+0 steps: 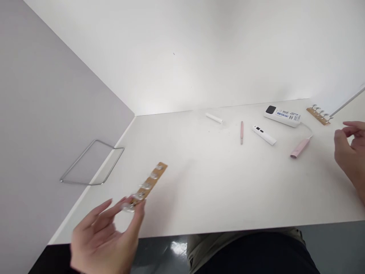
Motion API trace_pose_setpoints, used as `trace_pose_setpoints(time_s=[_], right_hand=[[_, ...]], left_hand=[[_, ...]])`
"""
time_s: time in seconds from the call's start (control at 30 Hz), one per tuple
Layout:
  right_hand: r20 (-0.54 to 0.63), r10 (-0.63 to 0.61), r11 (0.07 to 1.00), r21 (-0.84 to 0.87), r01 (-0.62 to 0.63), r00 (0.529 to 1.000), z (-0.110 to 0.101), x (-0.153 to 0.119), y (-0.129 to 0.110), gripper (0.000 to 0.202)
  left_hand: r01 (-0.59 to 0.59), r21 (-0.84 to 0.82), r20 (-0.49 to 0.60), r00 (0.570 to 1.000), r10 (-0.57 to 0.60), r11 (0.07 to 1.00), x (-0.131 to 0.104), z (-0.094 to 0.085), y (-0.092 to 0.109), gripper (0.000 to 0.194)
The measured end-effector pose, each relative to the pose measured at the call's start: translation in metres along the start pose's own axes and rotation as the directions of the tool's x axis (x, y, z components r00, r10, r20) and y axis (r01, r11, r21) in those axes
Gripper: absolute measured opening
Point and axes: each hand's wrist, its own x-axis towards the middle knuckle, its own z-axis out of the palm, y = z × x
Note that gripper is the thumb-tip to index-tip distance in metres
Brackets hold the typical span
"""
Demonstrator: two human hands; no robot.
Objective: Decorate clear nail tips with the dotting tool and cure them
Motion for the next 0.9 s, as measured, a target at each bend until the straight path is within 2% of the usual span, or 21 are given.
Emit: trace_pose_setpoints(time_s=[0.03,0.07,0.1,0.13,0.17,0.2,0.23,0.3,0.4,0.43,0.47,0.6,0.67,0.77,0.9], right_hand=[[0.021,-0.141,0.990,0.009,0.141,0.990,-0.002,-0.007,-0.014,0.025],[0.063,-0.289,0.956,0.072,0.284,0.955,-0.004,-0.013,-0.031,0.025],[0.115,-0.407,0.904,0.195,0.381,0.906,-0.005,-0.021,-0.049,0.023],[0.221,-0.480,0.854,0.337,0.395,0.849,-0.005,-0.027,-0.068,0.024],[0.366,-0.550,0.807,0.467,0.363,0.751,-0.003,-0.034,-0.086,0.028],[0.411,-0.594,0.776,0.518,0.359,0.691,0.000,-0.039,-0.103,0.029],[0.432,-0.615,0.757,0.556,0.342,0.659,0.004,-0.044,-0.118,0.033],[0.520,-0.611,0.719,0.681,0.143,0.596,0.014,-0.053,-0.138,0.037],[0.648,-0.556,0.712,0.695,-0.104,0.521,0.026,-0.062,-0.147,0.034],[0.660,-0.554,0.695,0.702,-0.155,0.508,0.028,-0.065,-0.147,0.033],[0.653,-0.549,0.674,0.715,-0.186,0.522,0.030,-0.067,-0.145,0.032],[0.652,-0.424,0.606,0.720,-0.337,0.629,0.032,-0.070,-0.138,0.027],[0.691,-0.332,0.565,0.691,-0.451,0.642,0.034,-0.070,-0.135,0.024],[0.741,-0.240,0.538,0.639,-0.549,0.627,0.037,-0.069,-0.131,0.018],[0.778,-0.162,0.569,0.576,-0.587,0.606,0.039,-0.072,-0.128,0.014]], left_hand=[[0.021,-0.043,-0.047,0.999,-0.024,0.999,0.001,0.013,0.016,0.062],[-0.006,-0.115,-0.027,1.000,0.003,0.993,0.001,0.027,0.030,0.057],[-0.038,-0.193,0.043,0.998,0.047,0.980,0.002,0.039,0.042,0.053],[-0.061,-0.262,0.126,0.987,0.097,0.963,0.002,0.052,0.053,0.051],[-0.089,-0.320,0.194,0.968,0.158,0.943,0.003,0.063,0.062,0.050],[-0.113,-0.369,0.245,0.946,0.214,0.922,0.003,0.073,0.070,0.050],[-0.116,-0.401,0.298,0.921,0.250,0.908,0.004,0.083,0.078,0.050],[-0.124,-0.461,0.361,0.878,0.313,0.879,0.005,0.100,0.090,0.048],[-0.131,-0.551,0.399,0.826,0.398,0.824,0.007,0.122,0.105,0.049],[-0.125,-0.562,0.424,0.805,0.415,0.818,0.008,0.129,0.109,0.048],[-0.128,-0.570,0.441,0.785,0.434,0.811,0.009,0.135,0.113,0.047],[-0.175,-0.627,0.476,0.685,0.551,0.759,0.020,0.158,0.123,0.048],[-0.172,-0.649,0.484,0.658,0.577,0.741,0.025,0.169,0.125,0.047],[-0.142,-0.666,0.501,0.642,0.580,0.733,0.030,0.183,0.125,0.047],[-0.100,-0.660,0.514,0.662,0.545,0.744,0.028,0.193,0.122,0.048]])
